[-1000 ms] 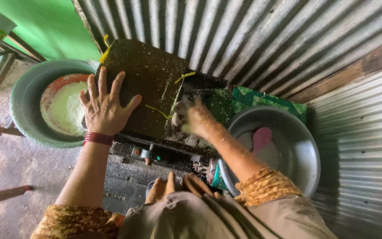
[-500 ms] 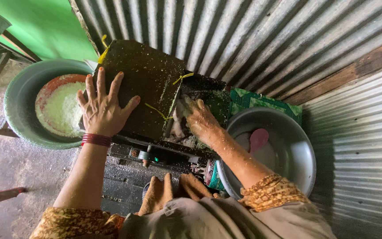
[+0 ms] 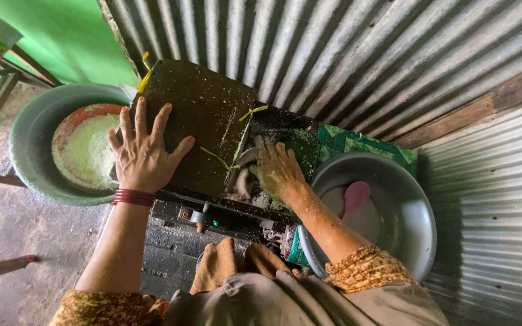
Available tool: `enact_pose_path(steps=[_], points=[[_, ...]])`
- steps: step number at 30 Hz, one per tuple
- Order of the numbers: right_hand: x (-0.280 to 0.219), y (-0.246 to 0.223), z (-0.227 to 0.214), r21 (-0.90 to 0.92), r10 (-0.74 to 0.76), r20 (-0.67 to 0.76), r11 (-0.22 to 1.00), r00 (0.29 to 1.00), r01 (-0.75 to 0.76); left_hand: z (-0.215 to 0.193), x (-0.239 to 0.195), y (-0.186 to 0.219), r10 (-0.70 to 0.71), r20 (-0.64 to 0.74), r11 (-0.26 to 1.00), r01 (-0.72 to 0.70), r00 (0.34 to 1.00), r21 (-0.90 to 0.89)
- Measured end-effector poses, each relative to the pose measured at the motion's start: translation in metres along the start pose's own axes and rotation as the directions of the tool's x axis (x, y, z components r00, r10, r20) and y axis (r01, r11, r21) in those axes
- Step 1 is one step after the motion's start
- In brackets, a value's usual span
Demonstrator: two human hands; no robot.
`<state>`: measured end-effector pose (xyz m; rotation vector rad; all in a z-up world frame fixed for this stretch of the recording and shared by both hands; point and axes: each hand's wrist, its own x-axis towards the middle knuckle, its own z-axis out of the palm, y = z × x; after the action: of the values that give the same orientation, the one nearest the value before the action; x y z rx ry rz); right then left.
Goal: The person grates white vegetable slices by hand against a manual grater, collecting the grated material into a green basin. The person repeatedly picks up slices from a metal bowl and grates them until the bowl is empty.
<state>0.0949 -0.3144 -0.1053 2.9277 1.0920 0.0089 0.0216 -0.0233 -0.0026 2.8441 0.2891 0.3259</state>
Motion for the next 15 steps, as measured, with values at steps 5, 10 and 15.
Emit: enact_pose_path(steps=[5, 10, 15], points=[[-0.013, -0.018, -0.026, 0.023, -0.011, 0.215, 1.000, 0.977, 0.006, -0.003, 0.001, 0.003, 0.002, 0.008, 1.000, -0.002, 1.000, -0.001], [-0.018, -0.029, -0.038, -0.092, -0.076, 0.166, 0.991, 0.983, 0.092, -0.003, -0.001, 0.001, 0.007, 0.000, 1.000, -0.007, 1.000, -0.001], [-0.011, -0.026, -0.030, 0.115, -0.025, 0.154, 0.993, 0.988, 0.007, -0.002, -0.001, 0.000, 0.015, -0.003, 1.000, -0.015, 1.000, -0.003]])
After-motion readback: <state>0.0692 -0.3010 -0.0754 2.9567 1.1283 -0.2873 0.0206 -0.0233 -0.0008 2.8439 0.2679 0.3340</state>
